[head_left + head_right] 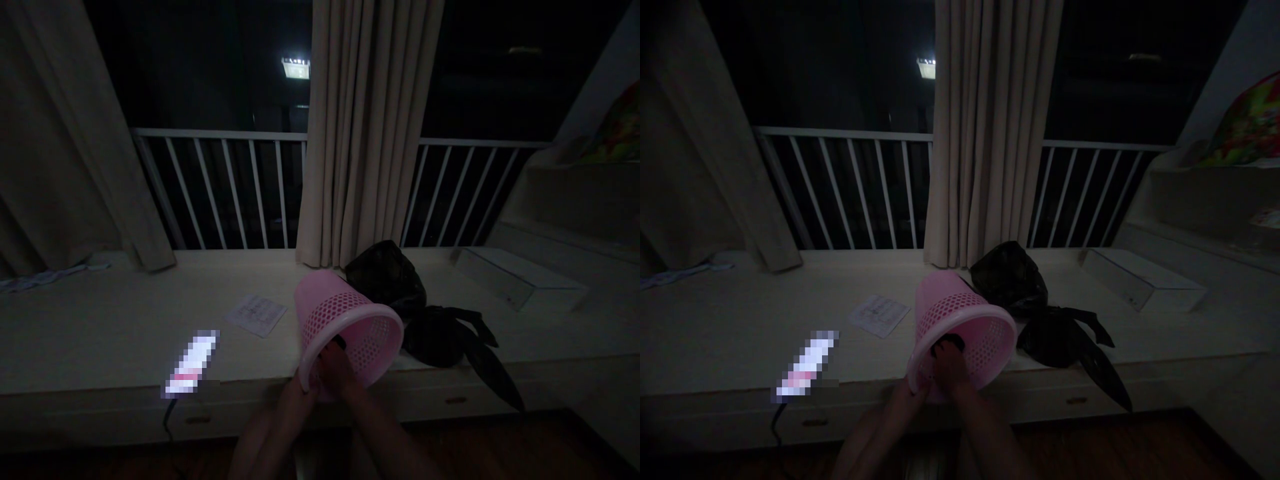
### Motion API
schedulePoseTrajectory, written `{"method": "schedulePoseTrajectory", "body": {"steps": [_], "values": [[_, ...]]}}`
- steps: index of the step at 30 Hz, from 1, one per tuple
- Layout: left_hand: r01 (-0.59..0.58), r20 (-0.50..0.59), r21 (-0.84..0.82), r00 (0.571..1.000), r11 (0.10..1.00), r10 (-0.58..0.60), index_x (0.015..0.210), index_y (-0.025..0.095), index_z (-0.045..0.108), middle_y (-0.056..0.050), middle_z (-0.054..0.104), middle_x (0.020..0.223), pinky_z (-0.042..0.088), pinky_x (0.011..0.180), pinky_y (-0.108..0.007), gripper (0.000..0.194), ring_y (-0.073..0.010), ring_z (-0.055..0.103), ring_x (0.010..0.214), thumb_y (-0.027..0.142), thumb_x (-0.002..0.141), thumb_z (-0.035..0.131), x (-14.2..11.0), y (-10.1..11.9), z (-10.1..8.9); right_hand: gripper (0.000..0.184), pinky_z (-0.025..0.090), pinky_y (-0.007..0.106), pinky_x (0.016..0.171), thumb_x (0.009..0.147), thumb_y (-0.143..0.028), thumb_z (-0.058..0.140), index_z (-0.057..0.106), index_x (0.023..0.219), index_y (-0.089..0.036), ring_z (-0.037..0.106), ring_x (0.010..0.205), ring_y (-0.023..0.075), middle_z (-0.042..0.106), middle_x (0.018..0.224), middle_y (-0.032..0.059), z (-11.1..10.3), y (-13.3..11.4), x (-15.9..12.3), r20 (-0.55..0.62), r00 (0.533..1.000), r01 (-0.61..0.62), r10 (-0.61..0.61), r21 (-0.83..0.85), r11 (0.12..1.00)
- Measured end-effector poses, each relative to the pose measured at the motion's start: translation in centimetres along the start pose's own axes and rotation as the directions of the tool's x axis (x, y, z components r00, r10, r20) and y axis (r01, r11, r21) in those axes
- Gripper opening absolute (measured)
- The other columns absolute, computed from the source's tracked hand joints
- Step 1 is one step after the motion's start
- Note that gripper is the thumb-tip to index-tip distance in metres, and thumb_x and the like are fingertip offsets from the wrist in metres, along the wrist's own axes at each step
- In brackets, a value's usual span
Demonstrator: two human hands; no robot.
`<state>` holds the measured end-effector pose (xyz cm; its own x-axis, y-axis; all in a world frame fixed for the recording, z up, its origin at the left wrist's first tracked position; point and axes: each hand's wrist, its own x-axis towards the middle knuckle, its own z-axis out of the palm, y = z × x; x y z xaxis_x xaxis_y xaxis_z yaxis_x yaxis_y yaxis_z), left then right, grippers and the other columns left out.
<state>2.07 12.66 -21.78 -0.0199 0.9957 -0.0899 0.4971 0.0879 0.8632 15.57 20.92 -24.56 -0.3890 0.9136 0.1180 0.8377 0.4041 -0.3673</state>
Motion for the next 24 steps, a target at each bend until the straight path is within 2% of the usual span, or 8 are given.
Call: {"method": "schedulePoseTrajectory", "body": {"steps": [5, 12, 17, 21, 24], "values": [[-0.005, 0.010, -0.004, 1.000, 1.000, 0.005, 0.135, 0.008, 0.060, -0.017, 0.074, 0.125, 0.054, 0.096, -0.035, 0.054, -0.0308, 0.069, 0.117, 0.034, 0.089, 0.051, -0.2, 0.2, -0.2, 0.041, 0.038, 0.037, 0.112, 0.089, -0.016, 0.048, 0.068, 0.125, -0.013, 0.052, 0.127, 0.0249, 0.063, 0.132, 0.0155, 0.2, 0.1, 0.1, -0.023, 1.000, 0.018, -0.017, 0.012, 1.000], [0.010, -0.002, -0.029, 1.000, 1.000, -0.010, 0.132, 0.012, 0.064, -0.014, 0.075, 0.123, 0.054, 0.095, -0.033, 0.049, -0.0287, 0.070, 0.115, 0.033, 0.088, 0.055, -0.3, 0.6, -0.4, 0.042, 0.041, 0.038, 0.106, 0.090, -0.017, 0.048, 0.069, 0.126, -0.016, 0.055, 0.121, 0.0268, 0.063, 0.131, 0.0148, 0.3, 0.1, 0.0, -0.016, 0.995, -0.103, 0.102, -0.063, 0.993], [0.053, -0.006, 0.002, 0.999, 0.999, -0.053, 0.130, 0.011, 0.064, -0.014, 0.076, 0.122, 0.053, 0.096, -0.032, 0.048, -0.0291, 0.070, 0.116, 0.030, 0.087, 0.055, -0.4, 1.3, -0.6, 0.043, 0.041, 0.043, 0.100, 0.090, -0.016, 0.046, 0.069, 0.127, -0.020, 0.057, 0.116, 0.0288, 0.062, 0.132, 0.0144, -0.6, -0.4, -0.3, -0.028, 0.985, -0.173, 0.171, -0.125, 0.977], [0.063, -0.001, 0.015, 0.998, 0.998, -0.063, 0.133, 0.007, 0.062, -0.016, 0.075, 0.123, 0.054, 0.095, -0.032, 0.051, -0.0291, 0.070, 0.115, 0.029, 0.089, 0.053, -0.5, 1.5, -0.6, 0.042, 0.041, 0.045, 0.100, 0.092, -0.018, 0.046, 0.068, 0.127, -0.018, 0.057, 0.118, 0.0307, 0.062, 0.131, 0.0159, -1.7, -0.8, -0.6, 0.000, 0.988, -0.155, 0.157, -0.143, 0.977], [0.053, -0.005, -0.010, 0.999, 0.999, -0.053, 0.132, 0.009, 0.063, -0.015, 0.075, 0.123, 0.054, 0.095, -0.032, 0.050, -0.0292, 0.070, 0.116, 0.031, 0.088, 0.053, -0.6, 1.4, -0.6, 0.041, 0.040, 0.043, 0.103, 0.093, -0.017, 0.044, 0.069, 0.126, -0.016, 0.057, 0.119, 0.0296, 0.063, 0.130, 0.0156, -2.0, -1.0, -0.6, 0.004, 0.988, -0.152, 0.154, -0.143, 0.978]]}}
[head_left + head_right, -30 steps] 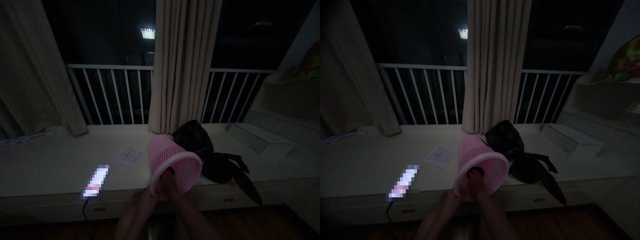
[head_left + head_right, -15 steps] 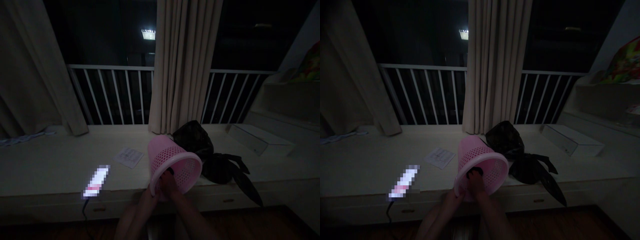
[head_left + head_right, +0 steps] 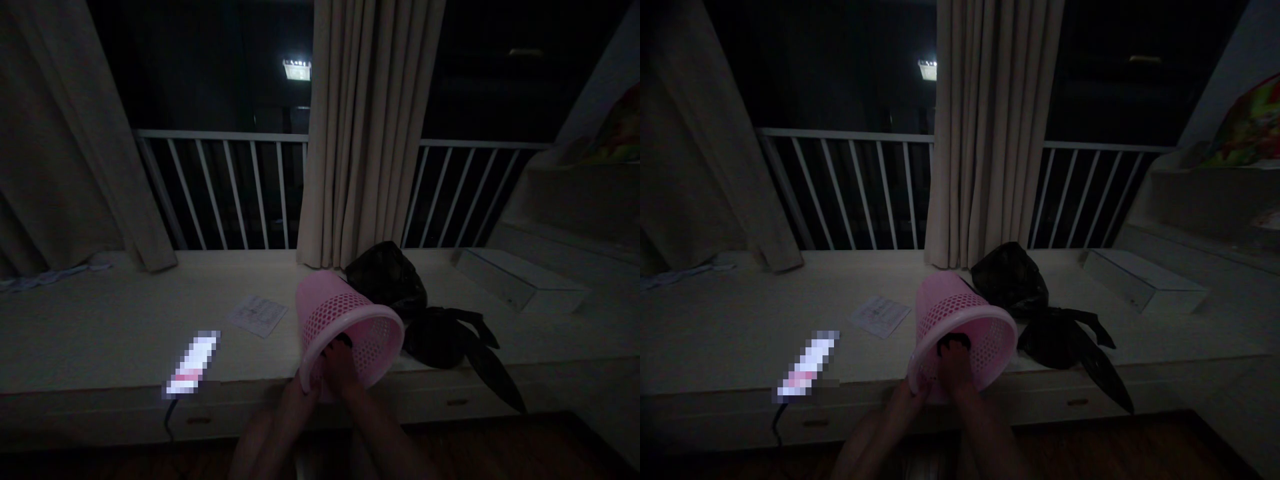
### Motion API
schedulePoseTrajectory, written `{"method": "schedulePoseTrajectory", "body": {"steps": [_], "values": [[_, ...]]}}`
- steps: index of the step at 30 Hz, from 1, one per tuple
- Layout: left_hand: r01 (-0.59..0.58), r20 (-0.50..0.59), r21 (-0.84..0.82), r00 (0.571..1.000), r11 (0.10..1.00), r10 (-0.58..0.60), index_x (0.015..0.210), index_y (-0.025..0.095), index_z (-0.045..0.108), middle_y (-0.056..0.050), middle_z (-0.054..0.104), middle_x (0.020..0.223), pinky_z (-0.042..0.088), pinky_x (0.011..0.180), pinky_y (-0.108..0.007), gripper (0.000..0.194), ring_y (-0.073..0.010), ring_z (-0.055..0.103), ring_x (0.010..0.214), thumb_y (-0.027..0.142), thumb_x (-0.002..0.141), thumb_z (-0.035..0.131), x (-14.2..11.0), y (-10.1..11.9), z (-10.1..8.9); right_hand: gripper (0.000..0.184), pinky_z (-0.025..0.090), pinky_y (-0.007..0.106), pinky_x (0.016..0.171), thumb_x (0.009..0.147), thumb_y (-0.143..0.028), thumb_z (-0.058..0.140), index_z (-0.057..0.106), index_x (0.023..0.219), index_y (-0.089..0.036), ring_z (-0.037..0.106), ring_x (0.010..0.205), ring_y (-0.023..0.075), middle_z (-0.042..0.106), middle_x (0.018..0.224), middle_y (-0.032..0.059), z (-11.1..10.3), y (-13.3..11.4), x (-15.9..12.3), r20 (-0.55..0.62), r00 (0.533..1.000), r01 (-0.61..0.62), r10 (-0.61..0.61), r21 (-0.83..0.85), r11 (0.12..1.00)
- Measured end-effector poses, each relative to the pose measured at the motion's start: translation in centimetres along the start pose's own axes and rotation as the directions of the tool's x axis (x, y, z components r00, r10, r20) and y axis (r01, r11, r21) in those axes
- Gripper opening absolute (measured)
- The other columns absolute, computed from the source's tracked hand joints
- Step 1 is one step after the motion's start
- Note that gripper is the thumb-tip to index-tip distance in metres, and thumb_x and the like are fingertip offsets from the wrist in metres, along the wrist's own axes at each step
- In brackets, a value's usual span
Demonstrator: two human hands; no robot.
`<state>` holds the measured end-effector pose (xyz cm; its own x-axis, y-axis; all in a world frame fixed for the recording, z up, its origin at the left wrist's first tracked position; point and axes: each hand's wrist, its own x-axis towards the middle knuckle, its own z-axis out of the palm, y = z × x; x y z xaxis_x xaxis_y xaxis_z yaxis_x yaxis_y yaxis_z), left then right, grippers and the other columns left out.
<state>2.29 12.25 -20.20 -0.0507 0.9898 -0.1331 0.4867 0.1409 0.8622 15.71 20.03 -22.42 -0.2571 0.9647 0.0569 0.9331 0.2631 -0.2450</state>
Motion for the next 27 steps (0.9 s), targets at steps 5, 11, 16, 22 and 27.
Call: {"method": "schedulePoseTrajectory", "body": {"steps": [5, 11, 16, 22, 27], "values": [[-0.036, -0.002, -0.009, 0.999, 0.999, 0.036, 0.132, 0.011, 0.064, -0.013, 0.075, 0.124, 0.053, 0.097, -0.032, 0.052, -0.0295, 0.070, 0.116, 0.033, 0.086, 0.054, 0.2, -0.6, 0.1, 0.044, 0.039, 0.040, 0.106, 0.091, -0.013, 0.045, 0.068, 0.128, -0.015, 0.055, 0.123, 0.0283, 0.062, 0.133, 0.0154, 0.3, 0.1, 0.1, 0.032, 0.999, 0.015, -0.016, 0.035, 0.999], [-0.064, 0.014, 0.014, 0.998, 0.998, 0.064, 0.134, 0.008, 0.061, -0.017, 0.074, 0.125, 0.054, 0.097, -0.035, 0.054, -0.0315, 0.070, 0.115, 0.035, 0.089, 0.050, 0.3, -1.0, 0.2, 0.045, 0.040, 0.041, 0.106, 0.091, -0.015, 0.045, 0.067, 0.130, -0.016, 0.054, 0.124, 0.0282, 0.061, 0.134, 0.0166, 1.0, 0.4, 0.3, 0.010, 0.998, 0.064, -0.064, 0.049, 0.997], [-0.052, 0.035, 0.006, 0.998, 0.999, 0.051, 0.136, 0.008, 0.060, -0.016, 0.071, 0.130, 0.051, 0.100, -0.031, 0.054, -0.0287, 0.067, 0.122, 0.032, 0.089, 0.050, 0.0, -0.1, -0.2, 0.042, 0.041, 0.044, 0.106, 0.090, -0.019, 0.050, 0.068, 0.127, -0.019, 0.056, 0.121, 0.0278, 0.063, 0.131, 0.0141, 1.5, 0.5, 0.4, -0.013, 0.992, 0.129, -0.129, 0.040, 0.991], [-0.004, 0.025, 0.039, 1.000, 0.999, 0.003, 0.135, 0.009, 0.060, -0.017, 0.074, 0.124, 0.053, 0.094, -0.033, 0.051, -0.0293, 0.070, 0.115, 0.031, 0.090, 0.052, 0.1, -0.2, -0.1, 0.044, 0.041, 0.044, 0.105, 0.091, -0.021, 0.050, 0.066, 0.131, -0.022, 0.055, 0.122, 0.0282, 0.061, 0.133, 0.0143, 1.6, 0.6, 0.5, -0.018, 0.991, 0.132, -0.131, 0.087, 0.987], [-0.029, 0.031, 0.032, 0.999, 0.999, 0.028, 0.135, 0.007, 0.060, -0.018, 0.073, 0.126, 0.053, 0.095, -0.033, 0.051, -0.0291, 0.070, 0.116, 0.031, 0.091, 0.049, 0.2, -0.6, 0.1, 0.044, 0.042, 0.040, 0.103, 0.091, -0.017, 0.047, 0.067, 0.129, -0.020, 0.056, 0.119, 0.0266, 0.062, 0.131, 0.0151, 1.6, 0.4, 0.5, -0.022, 0.998, 0.060, -0.058, 0.081, 0.995]]}}
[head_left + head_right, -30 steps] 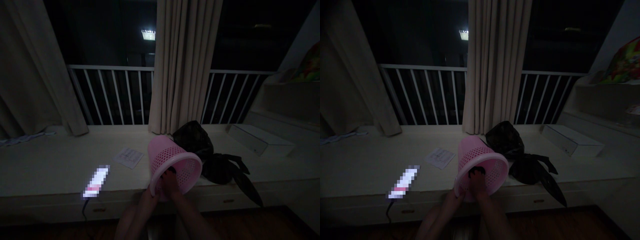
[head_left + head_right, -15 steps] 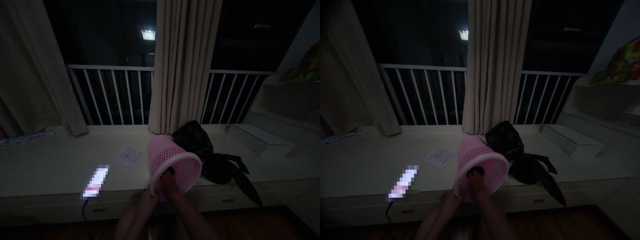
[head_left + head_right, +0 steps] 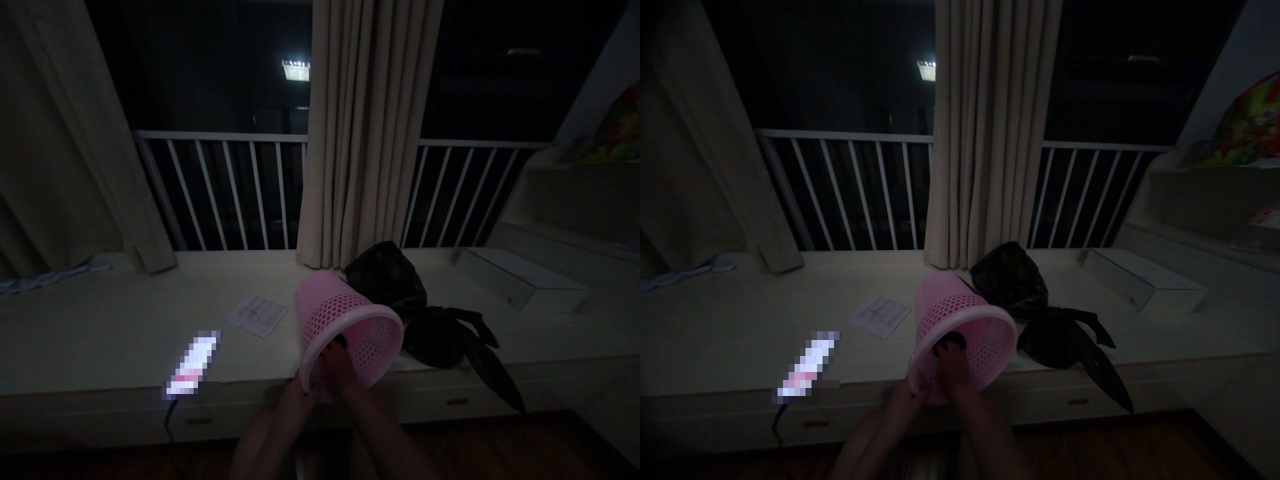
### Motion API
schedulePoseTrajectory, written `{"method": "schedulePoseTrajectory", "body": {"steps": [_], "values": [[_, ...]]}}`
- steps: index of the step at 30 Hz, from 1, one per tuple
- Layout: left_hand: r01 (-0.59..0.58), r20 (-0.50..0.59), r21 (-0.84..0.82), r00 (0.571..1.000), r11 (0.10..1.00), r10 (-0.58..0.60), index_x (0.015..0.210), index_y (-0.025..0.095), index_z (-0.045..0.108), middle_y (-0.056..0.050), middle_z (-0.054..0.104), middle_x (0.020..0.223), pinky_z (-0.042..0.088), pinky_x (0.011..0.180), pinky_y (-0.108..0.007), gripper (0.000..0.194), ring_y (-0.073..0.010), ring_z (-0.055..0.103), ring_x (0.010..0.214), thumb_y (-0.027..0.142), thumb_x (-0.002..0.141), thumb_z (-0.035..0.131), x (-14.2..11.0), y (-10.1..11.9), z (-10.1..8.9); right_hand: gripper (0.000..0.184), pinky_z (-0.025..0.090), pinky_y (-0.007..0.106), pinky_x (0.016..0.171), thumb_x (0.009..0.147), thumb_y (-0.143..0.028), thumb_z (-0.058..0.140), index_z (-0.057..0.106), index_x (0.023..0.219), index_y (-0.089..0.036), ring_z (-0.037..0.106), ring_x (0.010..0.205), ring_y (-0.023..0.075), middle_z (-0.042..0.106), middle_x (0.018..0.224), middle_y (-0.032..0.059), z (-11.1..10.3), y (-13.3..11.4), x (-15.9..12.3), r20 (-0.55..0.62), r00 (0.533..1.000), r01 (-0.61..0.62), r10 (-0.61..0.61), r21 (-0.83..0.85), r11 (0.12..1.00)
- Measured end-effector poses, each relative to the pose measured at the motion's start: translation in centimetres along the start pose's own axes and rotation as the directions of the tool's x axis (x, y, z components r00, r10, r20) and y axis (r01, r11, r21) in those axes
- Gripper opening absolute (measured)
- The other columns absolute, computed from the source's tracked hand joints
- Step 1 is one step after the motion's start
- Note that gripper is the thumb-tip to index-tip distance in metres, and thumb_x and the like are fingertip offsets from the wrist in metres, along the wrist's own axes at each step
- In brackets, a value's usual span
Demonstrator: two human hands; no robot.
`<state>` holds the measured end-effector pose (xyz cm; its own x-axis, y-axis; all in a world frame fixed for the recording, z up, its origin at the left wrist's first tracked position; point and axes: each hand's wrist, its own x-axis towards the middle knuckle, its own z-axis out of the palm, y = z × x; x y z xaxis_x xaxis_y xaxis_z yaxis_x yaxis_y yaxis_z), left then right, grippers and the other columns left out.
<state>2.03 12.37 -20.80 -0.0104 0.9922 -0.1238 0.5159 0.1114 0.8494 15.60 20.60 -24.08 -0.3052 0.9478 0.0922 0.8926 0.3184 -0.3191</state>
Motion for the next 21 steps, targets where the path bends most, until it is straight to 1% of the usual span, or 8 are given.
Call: {"method": "schedulePoseTrajectory", "body": {"steps": [3, 5, 9, 12, 15, 17, 21], "values": [[0.017, -0.007, 0.007, 1.000, 1.000, -0.017, 0.134, 0.007, 0.060, -0.018, 0.072, 0.128, 0.053, 0.097, -0.035, 0.052, -0.0305, 0.069, 0.117, 0.031, 0.089, 0.050, 0.1, -0.2, 0.0, 0.045, 0.042, 0.041, 0.102, 0.091, -0.016, 0.046, 0.067, 0.130, -0.022, 0.057, 0.117, 0.0269, 0.062, 0.131, 0.0155, -0.2, -0.1, -0.1, -0.010, 0.999, -0.046, 0.046, -0.038, 0.998], [0.020, -0.016, 0.013, 1.000, 1.000, -0.020, 0.133, 0.007, 0.061, -0.018, 0.072, 0.128, 0.053, 0.098, -0.035, 0.053, -0.0305, 0.069, 0.118, 0.033, 0.088, 0.051, 0.1, -0.3, 0.1, 0.045, 0.041, 0.042, 0.102, 0.093, -0.016, 0.045, 0.067, 0.131, -0.022, 0.057, 0.118, 0.0275, 0.061, 0.132, 0.0155, -0.4, -0.2, -0.1, -0.004, 0.997, -0.073, 0.073, -0.057, 0.996], [-0.010, -0.030, 0.020, 1.000, 1.000, 0.010, 0.133, 0.005, 0.060, -0.020, 0.072, 0.128, 0.053, 0.098, -0.034, 0.056, -0.0311, 0.068, 0.120, 0.036, 0.087, 0.050, 0.2, -0.4, 0.2, 0.043, 0.042, 0.043, 0.100, 0.095, -0.019, 0.044, 0.066, 0.132, -0.021, 0.056, 0.120, 0.0302, 0.060, 0.133, 0.0160, -0.7, -0.1, -0.2, 0.005, 0.995, -0.097, 0.098, -0.090, 0.991], [-0.027, -0.033, 0.010, 0.999, 1.000, 0.028, 0.132, 0.004, 0.061, -0.020, 0.073, 0.125, 0.054, 0.096, -0.035, 0.057, -0.0325, 0.069, 0.117, 0.036, 0.086, 0.051, 0.3, -0.7, 0.3, 0.042, 0.042, 0.043, 0.098, 0.095, -0.019, 0.043, 0.067, 0.130, -0.021, 0.057, 0.117, 0.0303, 0.060, 0.133, 0.0159, -0.8, 0.0, -0.2, 0.007, 0.994, -0.110, 0.111, -0.098, 0.989], [-0.033, -0.039, -0.001, 0.999, 0.999, 0.033, 0.132, 0.005, 0.061, -0.019, 0.074, 0.123, 0.054, 0.096, -0.036, 0.055, -0.0320, 0.071, 0.114, 0.035, 0.086, 0.051, 0.3, -0.9, 0.4, 0.040, 0.042, 0.041, 0.099, 0.096, -0.020, 0.044, 0.067, 0.129, -0.020, 0.056, 0.118, 0.0293, 0.060, 0.134, 0.0154, -0.8, 0.1, -0.2, 0.009, 0.995, -0.101, 0.102, -0.079, 0.992], [-0.014, -0.045, 0.006, 0.999, 1.000, 0.014, 0.131, 0.007, 0.062, -0.018, 0.075, 0.121, 0.054, 0.095, -0.036, 0.053, -0.0314, 0.071, 0.112, 0.033, 0.086, 0.052, 0.3, -0.9, 0.4, 0.038, 0.042, 0.041, 0.100, 0.095, -0.022, 0.047, 0.067, 0.127, -0.019, 0.056, 0.119, 0.0292, 0.060, 0.134, 0.0156, -0.9, 0.1, -0.2, 0.007, 0.995, -0.095, 0.095, -0.065, 0.993], [0.031, -0.047, 0.043, 0.998, 0.999, -0.029, 0.129, 0.009, 0.064, -0.016, 0.076, 0.120, 0.054, 0.092, -0.032, 0.047, -0.0290, 0.071, 0.113, 0.028, 0.087, 0.052, 0.0, 0.0, 0.1, 0.037, 0.041, 0.042, 0.103, 0.095, -0.026, 0.049, 0.068, 0.127, -0.018, 0.055, 0.121, 0.0292, 0.060, 0.135, 0.0157, -1.2, 0.0, -0.4, 0.018, 0.997, -0.069, 0.069, -0.029, 0.997]]}}
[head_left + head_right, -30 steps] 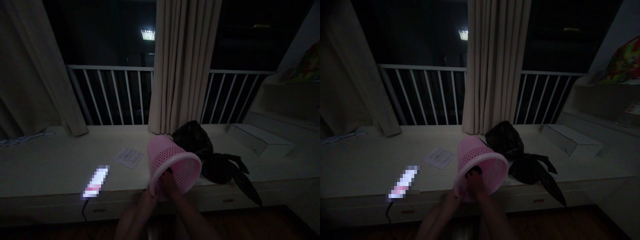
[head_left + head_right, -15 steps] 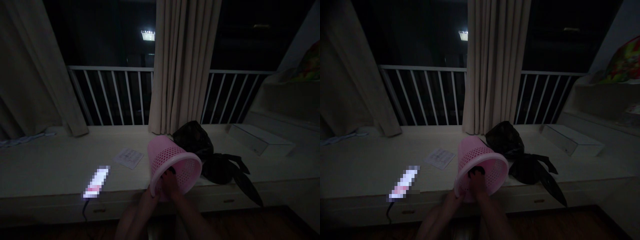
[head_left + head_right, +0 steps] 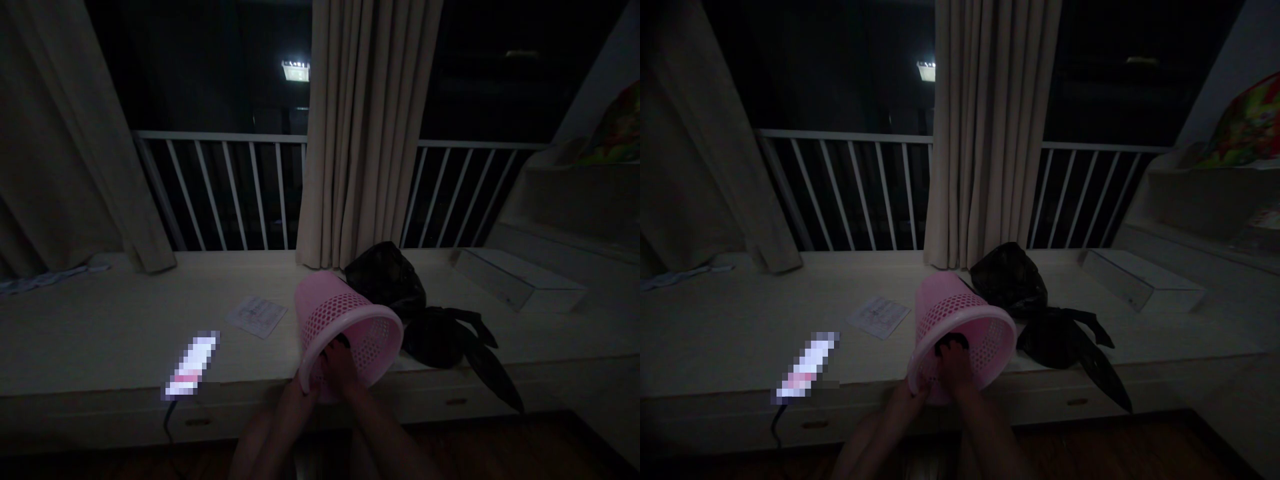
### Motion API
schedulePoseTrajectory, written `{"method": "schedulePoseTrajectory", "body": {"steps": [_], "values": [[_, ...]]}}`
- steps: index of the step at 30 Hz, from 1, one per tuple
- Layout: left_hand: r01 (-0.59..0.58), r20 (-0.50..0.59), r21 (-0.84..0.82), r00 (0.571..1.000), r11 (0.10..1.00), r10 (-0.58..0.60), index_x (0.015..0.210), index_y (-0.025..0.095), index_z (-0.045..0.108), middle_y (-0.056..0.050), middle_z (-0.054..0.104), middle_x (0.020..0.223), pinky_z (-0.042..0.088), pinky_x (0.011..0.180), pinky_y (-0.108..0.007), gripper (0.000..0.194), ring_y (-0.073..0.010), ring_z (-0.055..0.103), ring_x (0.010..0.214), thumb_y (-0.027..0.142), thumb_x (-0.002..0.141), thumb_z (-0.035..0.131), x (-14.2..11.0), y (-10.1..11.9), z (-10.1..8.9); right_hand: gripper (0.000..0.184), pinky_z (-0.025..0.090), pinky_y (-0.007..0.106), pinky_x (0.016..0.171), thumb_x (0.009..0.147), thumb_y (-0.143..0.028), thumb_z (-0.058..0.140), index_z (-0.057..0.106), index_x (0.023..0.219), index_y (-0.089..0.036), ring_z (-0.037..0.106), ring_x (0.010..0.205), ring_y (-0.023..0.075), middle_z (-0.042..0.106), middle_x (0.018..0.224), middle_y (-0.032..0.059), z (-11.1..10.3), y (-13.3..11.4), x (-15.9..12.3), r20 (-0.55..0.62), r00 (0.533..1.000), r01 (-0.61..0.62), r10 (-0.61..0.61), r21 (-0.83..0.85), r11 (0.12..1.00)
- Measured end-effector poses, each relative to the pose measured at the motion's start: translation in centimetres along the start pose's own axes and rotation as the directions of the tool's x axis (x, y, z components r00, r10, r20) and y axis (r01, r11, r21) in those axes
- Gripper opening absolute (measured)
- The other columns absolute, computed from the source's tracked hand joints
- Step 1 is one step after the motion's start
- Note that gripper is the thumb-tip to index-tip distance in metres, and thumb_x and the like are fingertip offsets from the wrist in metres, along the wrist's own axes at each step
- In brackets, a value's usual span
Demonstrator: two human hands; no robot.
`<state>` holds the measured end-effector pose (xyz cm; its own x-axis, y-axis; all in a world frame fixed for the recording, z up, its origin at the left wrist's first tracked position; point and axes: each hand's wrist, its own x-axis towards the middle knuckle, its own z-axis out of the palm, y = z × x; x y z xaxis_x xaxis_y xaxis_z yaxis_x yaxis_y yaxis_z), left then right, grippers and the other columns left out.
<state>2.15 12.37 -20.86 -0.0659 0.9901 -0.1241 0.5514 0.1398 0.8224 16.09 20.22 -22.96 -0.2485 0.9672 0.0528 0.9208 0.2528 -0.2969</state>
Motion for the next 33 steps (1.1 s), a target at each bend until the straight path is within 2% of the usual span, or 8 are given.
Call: {"method": "schedulePoseTrajectory", "body": {"steps": [6, 9, 13, 18, 28, 33], "values": [[0.007, 0.020, -0.038, 1.000, 0.999, -0.007, 0.132, 0.007, 0.062, -0.017, 0.074, 0.125, 0.054, 0.094, -0.030, 0.049, -0.0279, 0.070, 0.117, 0.028, 0.089, 0.052, -0.4, 1.1, -0.6, 0.040, 0.038, 0.041, 0.110, 0.094, -0.025, 0.049, 0.067, 0.129, -0.016, 0.052, 0.129, 0.0275, 0.059, 0.136, 0.0151, -0.4, -0.2, -0.2, -0.004, 0.996, 0.084, -0.084, 0.105, 0.991], [-0.011, 0.022, -0.068, 1.000, 0.998, 0.013, 0.133, 0.008, 0.062, -0.016, 0.074, 0.125, 0.054, 0.095, -0.031, 0.050, -0.0280, 0.070, 0.117, 0.028, 0.088, 0.052, -0.3, 0.9, -0.5, 0.039, 0.039, 0.039, 0.110, 0.094, -0.024, 0.049, 0.067, 0.127, -0.016, 0.053, 0.128, 0.0259, 0.060, 0.135, 0.0146, 0.0, -0.2, -0.1, -0.009, 0.993, 0.116, -0.116, 0.144, 0.983], [0.008, 0.023, -0.024, 1.000, 1.000, -0.008, 0.131, 0.006, 0.063, -0.018, 0.074, 0.124, 0.054, 0.095, -0.033, 0.050, -0.0301, 0.070, 0.116, 0.027, 0.087, 0.053, -0.2, 0.6, -0.3, 0.038, 0.039, 0.037, 0.111, 0.093, -0.023, 0.049, 0.068, 0.126, -0.016, 0.052, 0.129, 0.0254, 0.060, 0.137, 0.0144, 0.8, 0.1, 0.3, -0.028, 0.990, 0.142, -0.139, 0.179, 0.974], [0.011, 0.014, -0.057, 1.000, 0.998, -0.011, 0.130, 0.010, 0.064, -0.014, 0.075, 0.124, 0.053, 0.097, -0.032, 0.048, -0.0280, 0.069, 0.118, 0.026, 0.086, 0.053, -0.1, 0.4, -0.1, 0.040, 0.040, 0.037, 0.110, 0.092, -0.021, 0.050, 0.068, 0.127, -0.017, 0.052, 0.129, 0.0255, 0.060, 0.137, 0.0140, 1.2, 0.3, 0.4, -0.040, 0.990, 0.139, -0.134, 0.174, 0.975], [-0.039, 0.015, -0.045, 0.999, 0.998, 0.039, 0.128, 0.008, 0.063, -0.018, 0.075, 0.122, 0.054, 0.094, -0.034, 0.052, -0.0313, 0.070, 0.114, 0.034, 0.084, 0.056, 0.3, -1.0, 0.3, 0.042, 0.042, 0.039, 0.104, 0.088, -0.015, 0.050, 0.069, 0.125, -0.019, 0.055, 0.123, 0.0279, 0.062, 0.131, 0.0145, -0.3, 0.0, -0.1, -0.014, 1.000, -0.007, 0.007, 0.050, 0.999], [-0.027, -0.007, -0.054, 1.000, 0.998, 0.027, 0.127, 0.010, 0.064, -0.017, 0.077, 0.117, 0.055, 0.092, -0.035, 0.048, -0.0310, 0.072, 0.110, 0.032, 0.085, 0.055, 0.0, -0.5, 0.2, 0.043, 0.041, 0.039, 0.103, 0.090, -0.014, 0.046, 0.069, 0.125, -0.018, 0.055, 0.121, 0.0279, 0.063, 0.129, 0.0141, -0.5, 0.1, -0.2, -0.022, 0.998, -0.062, 0.062, 0.021, 0.998]]}}
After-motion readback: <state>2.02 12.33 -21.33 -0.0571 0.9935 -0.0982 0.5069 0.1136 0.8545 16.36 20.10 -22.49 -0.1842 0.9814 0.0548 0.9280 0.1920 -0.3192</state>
